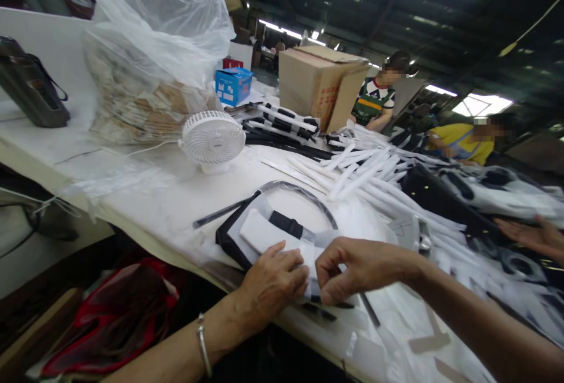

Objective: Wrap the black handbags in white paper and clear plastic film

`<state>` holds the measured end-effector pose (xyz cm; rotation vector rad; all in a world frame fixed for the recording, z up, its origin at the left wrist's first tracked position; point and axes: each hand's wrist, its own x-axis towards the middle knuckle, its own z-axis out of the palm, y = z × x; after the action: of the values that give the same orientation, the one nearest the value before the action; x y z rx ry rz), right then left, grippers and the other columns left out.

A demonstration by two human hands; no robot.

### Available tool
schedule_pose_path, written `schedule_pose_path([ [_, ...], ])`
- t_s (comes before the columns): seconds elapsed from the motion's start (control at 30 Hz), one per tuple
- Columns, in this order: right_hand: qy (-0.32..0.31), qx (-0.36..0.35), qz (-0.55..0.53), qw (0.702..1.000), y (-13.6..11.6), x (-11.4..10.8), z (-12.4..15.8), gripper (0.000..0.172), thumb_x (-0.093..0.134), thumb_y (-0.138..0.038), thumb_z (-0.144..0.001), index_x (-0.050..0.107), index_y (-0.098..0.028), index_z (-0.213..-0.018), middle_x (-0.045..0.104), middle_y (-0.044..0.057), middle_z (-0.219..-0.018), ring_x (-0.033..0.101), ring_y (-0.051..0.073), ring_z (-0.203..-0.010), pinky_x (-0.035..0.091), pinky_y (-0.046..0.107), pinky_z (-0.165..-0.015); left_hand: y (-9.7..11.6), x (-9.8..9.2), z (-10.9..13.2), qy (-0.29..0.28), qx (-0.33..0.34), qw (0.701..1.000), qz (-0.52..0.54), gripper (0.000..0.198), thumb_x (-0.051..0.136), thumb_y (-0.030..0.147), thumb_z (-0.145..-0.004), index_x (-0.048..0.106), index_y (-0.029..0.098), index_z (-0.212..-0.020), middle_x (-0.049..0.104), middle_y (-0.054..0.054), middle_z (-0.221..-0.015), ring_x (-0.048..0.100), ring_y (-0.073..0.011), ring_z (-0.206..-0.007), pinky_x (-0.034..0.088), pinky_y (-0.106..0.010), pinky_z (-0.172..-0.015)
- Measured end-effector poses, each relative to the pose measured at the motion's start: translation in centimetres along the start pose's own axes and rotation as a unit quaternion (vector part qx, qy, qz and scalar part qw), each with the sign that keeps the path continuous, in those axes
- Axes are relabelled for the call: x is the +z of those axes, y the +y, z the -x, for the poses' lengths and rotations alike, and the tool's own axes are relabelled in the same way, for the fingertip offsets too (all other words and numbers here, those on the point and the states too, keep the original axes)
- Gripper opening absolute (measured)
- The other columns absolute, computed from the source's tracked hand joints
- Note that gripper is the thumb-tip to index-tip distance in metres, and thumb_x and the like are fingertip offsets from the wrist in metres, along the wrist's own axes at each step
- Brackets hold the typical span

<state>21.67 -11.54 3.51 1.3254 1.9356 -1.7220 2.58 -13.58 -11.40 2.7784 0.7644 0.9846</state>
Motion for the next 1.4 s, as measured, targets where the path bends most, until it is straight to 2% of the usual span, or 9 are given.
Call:
schedule_pose_path([
  [0.23, -0.004, 0.06, 0.181, 0.982, 0.9, -5.1, -5.4, 0.018, 0.076, -0.035, -0.069, 0.07, -0.018, -0.072, 0.054, -0.007, -0.057, 0.045, 0.008, -0.057, 0.031, 0.02, -0.051, -0.1, 0.4, -0.1, 0.021, -0.013, 1.0, 0.008, 0.007, 0.057, 0.023, -0.093, 0.061, 0.021, -0.098, 0.067, -0.001, -0.099, 0.065, -0.0148, -0.1, 0.042, -0.037, -0.109],
  [0.4, -0.02, 0.074, 0.279, 0.957, 0.4, -6.0, -7.6, 0.015, 0.077, -0.033, -0.065, 0.074, -0.021, -0.073, 0.058, -0.007, -0.058, 0.051, 0.01, -0.057, 0.032, 0.021, -0.05, -0.1, 0.4, -0.1, 0.049, -0.013, 0.999, 0.016, 0.013, 0.051, 0.023, -0.097, 0.061, 0.022, -0.105, 0.07, -0.001, -0.102, 0.064, -0.014, -0.108, 0.038, -0.035, -0.112],
  [0.57, -0.035, 0.056, 0.341, 0.938, 0.5, -6.4, -9.0, 0.012, 0.077, -0.03, -0.066, 0.074, -0.02, -0.071, 0.057, -0.007, -0.056, 0.051, 0.01, -0.054, 0.03, 0.021, -0.048, 0.0, 0.3, 0.1, 0.02, -0.031, 0.999, 0.025, 0.016, 0.051, 0.024, -0.097, 0.06, 0.022, -0.11, 0.07, 0.0, -0.106, 0.062, -0.014, -0.113, 0.034, -0.035, -0.115],
  [0.7, -0.027, 0.047, 0.391, 0.919, 0.4, -6.1, -9.5, 0.018, 0.081, -0.035, -0.065, 0.075, -0.021, -0.074, 0.06, -0.005, -0.057, 0.053, 0.011, -0.053, 0.032, 0.023, -0.05, 0.1, 0.0, 0.1, -0.005, -0.03, 0.999, 0.023, 0.016, 0.05, 0.023, -0.097, 0.06, 0.022, -0.109, 0.07, -0.001, -0.105, 0.064, -0.0146, -0.108, 0.036, -0.037, -0.114],
  [0.97, 0.041, 0.037, 0.573, 0.818, -0.1, -5.7, -10.4, 0.048, 0.083, -0.062, -0.061, 0.075, -0.016, -0.074, 0.068, 0.007, -0.064, 0.065, 0.023, -0.065, 0.04, 0.029, -0.063, 0.0, -0.1, -0.3, 0.001, -0.023, 1.0, 0.013, 0.015, 0.052, 0.022, -0.095, 0.06, 0.021, -0.108, 0.07, -0.001, -0.102, 0.065, -0.0147, -0.104, 0.039, -0.037, -0.112],
  [1.03, 0.06, 0.031, 0.557, 0.828, 1.1, -6.7, -10.6, 0.055, 0.08, -0.069, -0.059, 0.075, -0.017, -0.076, 0.067, 0.006, -0.065, 0.064, 0.024, -0.065, 0.039, 0.03, -0.061, 0.0, -0.1, -0.4, 0.008, -0.022, 1.0, 0.013, 0.014, 0.05, 0.022, -0.095, 0.06, 0.021, -0.106, 0.07, -0.002, -0.1, 0.065, -0.0144, -0.104, 0.039, -0.037, -0.111],
  [1.17, 0.115, 0.059, 0.451, 0.883, 4.1, -9.0, -10.3, 0.049, 0.078, -0.069, -0.06, 0.073, -0.023, -0.078, 0.067, 0.002, -0.07, 0.062, 0.021, -0.066, 0.034, 0.027, -0.057, 0.0, -0.1, -0.3, -0.019, -0.026, 0.999, 0.012, 0.013, 0.05, 0.022, -0.096, 0.059, 0.022, -0.106, 0.069, -0.001, -0.1, 0.064, -0.0141, -0.105, 0.038, -0.038, -0.112],
  [1.33, 0.245, 0.1, 0.418, 0.869, 5.6, -11.0, -7.9, 0.028, 0.08, -0.045, -0.068, 0.071, -0.023, -0.082, 0.069, 0.003, -0.083, 0.061, 0.02, -0.076, 0.034, 0.026, -0.061, -0.1, 0.0, -0.1, -0.024, -0.023, 0.999, 0.014, 0.014, 0.05, 0.024, -0.097, 0.059, 0.023, -0.107, 0.068, -0.001, -0.102, 0.063, -0.0144, -0.106, 0.037, -0.038, -0.113],
  [1.4, 0.279, 0.078, 0.342, 0.894, 5.5, -10.7, -7.0, 0.028, 0.077, -0.046, -0.07, 0.069, -0.022, -0.083, 0.068, 0.002, -0.082, 0.06, 0.018, -0.074, 0.036, 0.025, -0.061, -0.1, 0.1, -0.1, -0.021, -0.022, 0.999, 0.015, 0.013, 0.05, 0.025, -0.098, 0.059, 0.023, -0.107, 0.068, -0.001, -0.103, 0.063, -0.0146, -0.107, 0.037, -0.039, -0.113],
])
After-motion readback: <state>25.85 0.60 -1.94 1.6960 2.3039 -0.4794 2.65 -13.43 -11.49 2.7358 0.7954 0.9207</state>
